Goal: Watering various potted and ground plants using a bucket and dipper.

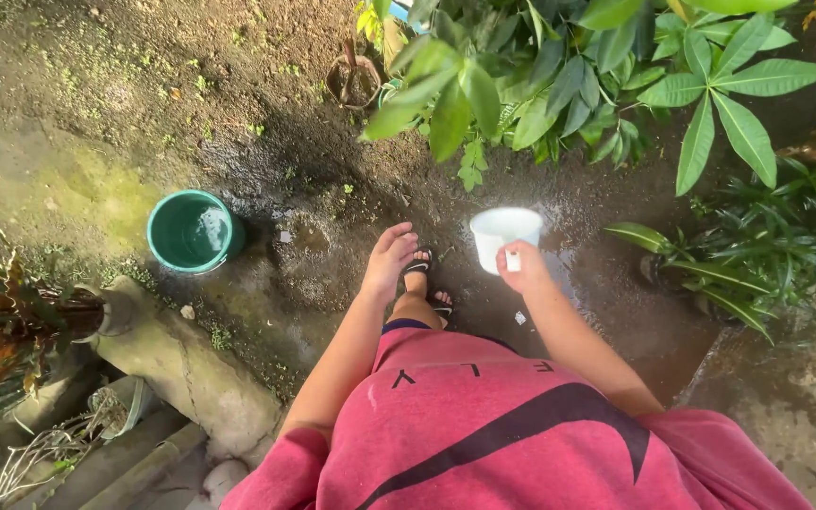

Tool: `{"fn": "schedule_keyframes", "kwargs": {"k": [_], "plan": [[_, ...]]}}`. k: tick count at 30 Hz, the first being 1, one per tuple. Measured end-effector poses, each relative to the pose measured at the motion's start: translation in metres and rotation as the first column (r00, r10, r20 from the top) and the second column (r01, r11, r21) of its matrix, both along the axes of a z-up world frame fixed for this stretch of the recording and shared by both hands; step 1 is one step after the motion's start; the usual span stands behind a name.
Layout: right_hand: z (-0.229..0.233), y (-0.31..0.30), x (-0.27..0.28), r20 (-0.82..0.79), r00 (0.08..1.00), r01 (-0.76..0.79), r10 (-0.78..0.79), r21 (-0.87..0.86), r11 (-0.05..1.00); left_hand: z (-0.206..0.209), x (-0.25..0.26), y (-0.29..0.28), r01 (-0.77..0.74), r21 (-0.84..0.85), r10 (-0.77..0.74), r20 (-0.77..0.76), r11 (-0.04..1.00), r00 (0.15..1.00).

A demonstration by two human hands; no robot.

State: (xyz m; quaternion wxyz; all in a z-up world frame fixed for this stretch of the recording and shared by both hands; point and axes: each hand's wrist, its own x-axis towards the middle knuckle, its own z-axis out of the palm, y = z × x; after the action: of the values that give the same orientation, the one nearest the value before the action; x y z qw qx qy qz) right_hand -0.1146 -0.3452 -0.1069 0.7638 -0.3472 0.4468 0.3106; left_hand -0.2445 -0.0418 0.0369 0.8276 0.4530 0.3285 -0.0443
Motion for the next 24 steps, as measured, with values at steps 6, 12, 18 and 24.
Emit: {"fn": "schedule_keyframes", "kwargs": {"k": [6,12,18,24], "plan": [[0.061,0.067,0.036,-0.079,0.979,-0.204,0.19,-0.262,0.943,-0.005,-0.004,-0.008,-0.017,0.0,0.017,0.015,1.0,1.0],[0.039,0.124,0.108,0.381,0.788,-0.374,0.483,-0.327,0.868,0.006,0.001,-0.007,0.026,0.05,-0.026,0.003,0.998,1.0],[0.116,0.107,0.099,0.389,0.85,-0.226,0.355,-0.339,0.913,0.007,0.001,-0.002,0.01,0.045,-0.011,0.023,0.999,1.0],[0.006,0.051,0.086,0.361,0.905,-0.279,0.224,0.107,0.954,0.008,-0.005,0.007,-0.064,-0.021,0.064,0.0,0.998,0.998]]}}
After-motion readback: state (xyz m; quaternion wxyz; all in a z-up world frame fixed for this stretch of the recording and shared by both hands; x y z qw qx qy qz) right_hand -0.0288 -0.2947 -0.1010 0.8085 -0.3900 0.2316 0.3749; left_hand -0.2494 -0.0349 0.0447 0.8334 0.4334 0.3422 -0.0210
